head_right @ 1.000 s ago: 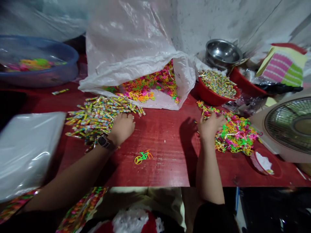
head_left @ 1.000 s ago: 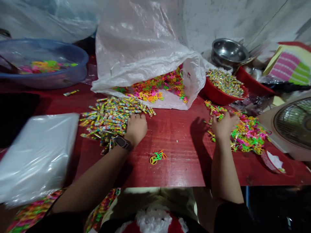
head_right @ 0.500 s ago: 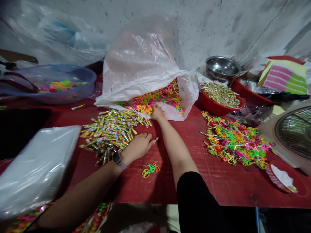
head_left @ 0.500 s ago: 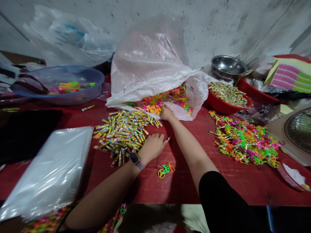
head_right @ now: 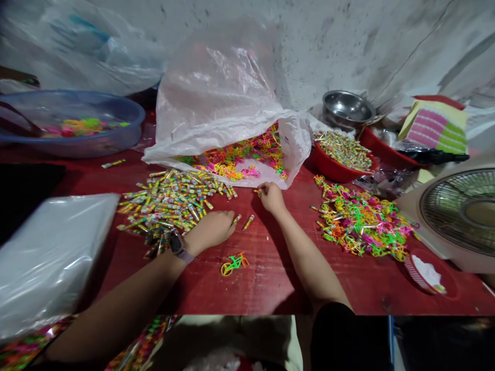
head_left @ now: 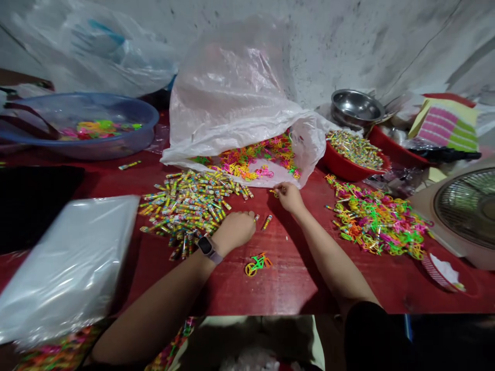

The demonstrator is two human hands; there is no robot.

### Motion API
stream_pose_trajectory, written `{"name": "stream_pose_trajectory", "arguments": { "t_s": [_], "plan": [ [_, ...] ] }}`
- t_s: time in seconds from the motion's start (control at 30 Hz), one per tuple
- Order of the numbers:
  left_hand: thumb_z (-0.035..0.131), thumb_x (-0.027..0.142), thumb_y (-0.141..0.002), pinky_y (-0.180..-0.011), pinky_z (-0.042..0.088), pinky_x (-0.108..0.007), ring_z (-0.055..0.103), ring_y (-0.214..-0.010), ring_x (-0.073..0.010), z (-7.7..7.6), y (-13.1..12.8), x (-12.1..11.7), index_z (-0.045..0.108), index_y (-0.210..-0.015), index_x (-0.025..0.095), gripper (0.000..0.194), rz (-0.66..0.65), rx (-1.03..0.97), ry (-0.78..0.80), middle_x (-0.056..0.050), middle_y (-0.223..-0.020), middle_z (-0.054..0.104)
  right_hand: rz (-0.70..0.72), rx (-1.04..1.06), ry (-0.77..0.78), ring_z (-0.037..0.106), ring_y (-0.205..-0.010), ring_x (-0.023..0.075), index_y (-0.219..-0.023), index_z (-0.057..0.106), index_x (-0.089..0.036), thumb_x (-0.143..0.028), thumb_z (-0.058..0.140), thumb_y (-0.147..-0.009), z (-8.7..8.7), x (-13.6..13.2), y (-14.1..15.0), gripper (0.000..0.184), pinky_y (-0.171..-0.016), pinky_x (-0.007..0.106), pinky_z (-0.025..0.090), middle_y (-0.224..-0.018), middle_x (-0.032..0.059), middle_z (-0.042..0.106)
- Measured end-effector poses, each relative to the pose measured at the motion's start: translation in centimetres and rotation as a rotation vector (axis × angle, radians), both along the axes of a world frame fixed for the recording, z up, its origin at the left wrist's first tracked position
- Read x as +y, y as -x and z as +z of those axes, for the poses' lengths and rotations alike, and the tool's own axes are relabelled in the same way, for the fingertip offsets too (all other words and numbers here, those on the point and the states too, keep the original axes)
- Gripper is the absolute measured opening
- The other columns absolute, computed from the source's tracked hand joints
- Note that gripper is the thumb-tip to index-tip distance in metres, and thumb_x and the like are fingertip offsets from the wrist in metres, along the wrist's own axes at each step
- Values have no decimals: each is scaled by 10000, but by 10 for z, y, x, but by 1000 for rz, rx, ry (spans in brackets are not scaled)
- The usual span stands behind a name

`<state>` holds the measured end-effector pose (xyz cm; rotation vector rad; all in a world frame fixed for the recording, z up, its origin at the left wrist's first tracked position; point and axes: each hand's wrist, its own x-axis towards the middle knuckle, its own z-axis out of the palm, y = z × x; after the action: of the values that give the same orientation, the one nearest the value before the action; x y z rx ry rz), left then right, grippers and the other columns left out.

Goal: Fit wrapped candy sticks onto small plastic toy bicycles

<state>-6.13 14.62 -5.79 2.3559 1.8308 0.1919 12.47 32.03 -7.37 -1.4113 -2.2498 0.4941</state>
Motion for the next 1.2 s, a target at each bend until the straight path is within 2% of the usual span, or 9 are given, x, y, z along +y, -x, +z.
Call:
{"name": "stream_pose_trajectory", "arguments": {
  "t_s": [0.2, 0.33, 0.47, 0.57, 0.67, 0.8, 0.97, 1.1, 1.2],
  "plan": [
    [376, 372, -1059, -833, 528, -403, 717, -966, -321, -12, -18, 9, 603, -1114, 86, 369, 111, -62, -78, -199, -1019, 723, 71, 103, 84, 659, -787, 156, -1108, 733, -143, -159, 672, -868, -5, -52, -58, 248, -772, 281, 540, -1024, 88, 737],
    [401, 566, -1037, -905, 505, -402, 664, -1050, -323, -23, -37, 12, 592, -1114, 102, 507, 116, -44, -148, -202, -1096, 687, 131, 6, -7, 637, -922, 180, -1293, 687, -123, -45, 492, -914, -1, -60, -72, 434, -905, 315, 523, -1134, 137, 646],
    [411, 371, -1046, -899, 499, -413, 646, -1053, -325, -30, -44, 11, 589, -1139, 76, 357, 102, 22, -116, -217, -1121, 660, 232, -238, -46, 605, -1030, 206, -1420, 635, -170, -14, 476, -899, 6, -60, -79, 567, -1016, 354, 470, -1205, 146, 560],
    [385, 265, -1044, -887, 496, -396, 659, -1046, -314, -33, -41, 12, 603, -1110, 72, 299, 100, 6, -78, -226, -1112, 665, 302, -228, -108, 566, -1156, 248, -1223, 743, -174, -104, 629, -861, 8, -63, -84, 386, -1056, 375, 442, -1274, 146, 554],
    [298, 292, -1082, -838, 499, -368, 699, -969, -283, -34, -34, 13, 596, -1108, 91, 361, 97, -19, -51, -205, -1071, 694, 274, -129, -52, 605, -961, 211, -938, 739, -148, -131, 740, -753, 7, -67, -85, 186, -896, 320, 480, -1098, 108, 650],
    [283, 381, -1099, -762, 484, -339, 699, -830, -238, -34, -25, 12, 549, -1120, 161, 346, 115, -341, 17, -116, -938, 715, 186, 214, 244, 515, -622, 126, -796, 609, -179, -252, 782, -735, 3, -76, -75, 198, -634, 253, 401, -712, -22, 636],
    [385, 461, -1072, -715, 465, -275, 574, -696, -147, -37, -28, 4, 499, -1006, 209, 284, -37, -995, 86, 9, -773, 601, 175, 755, 405, 513, -594, 98, -753, 476, -216, -437, 919, -639, 10, -102, -43, 508, -592, 225, 380, -680, -65, 601],
    [479, 418, -1030, -695, 450, -255, 525, -709, -134, -40, -34, 4, 519, -970, 199, 231, -38, -1197, 105, 10, -801, 574, 253, 850, 636, 548, -567, 105, -783, 560, -202, -563, 846, -739, 17, -119, -26, 463, -563, 229, 405, -646, -43, 625],
    [496, 392, -1007, -794, 481, -271, 561, -827, -155, -38, -36, 5, 550, -960, 188, 217, -40, -1278, 93, -20, -880, 607, 222, 977, 723, 574, -576, 92, -795, 582, -195, -508, 916, -673, 17, -121, -26, 474, -572, 214, 427, -676, -34, 665]
  ]
}}
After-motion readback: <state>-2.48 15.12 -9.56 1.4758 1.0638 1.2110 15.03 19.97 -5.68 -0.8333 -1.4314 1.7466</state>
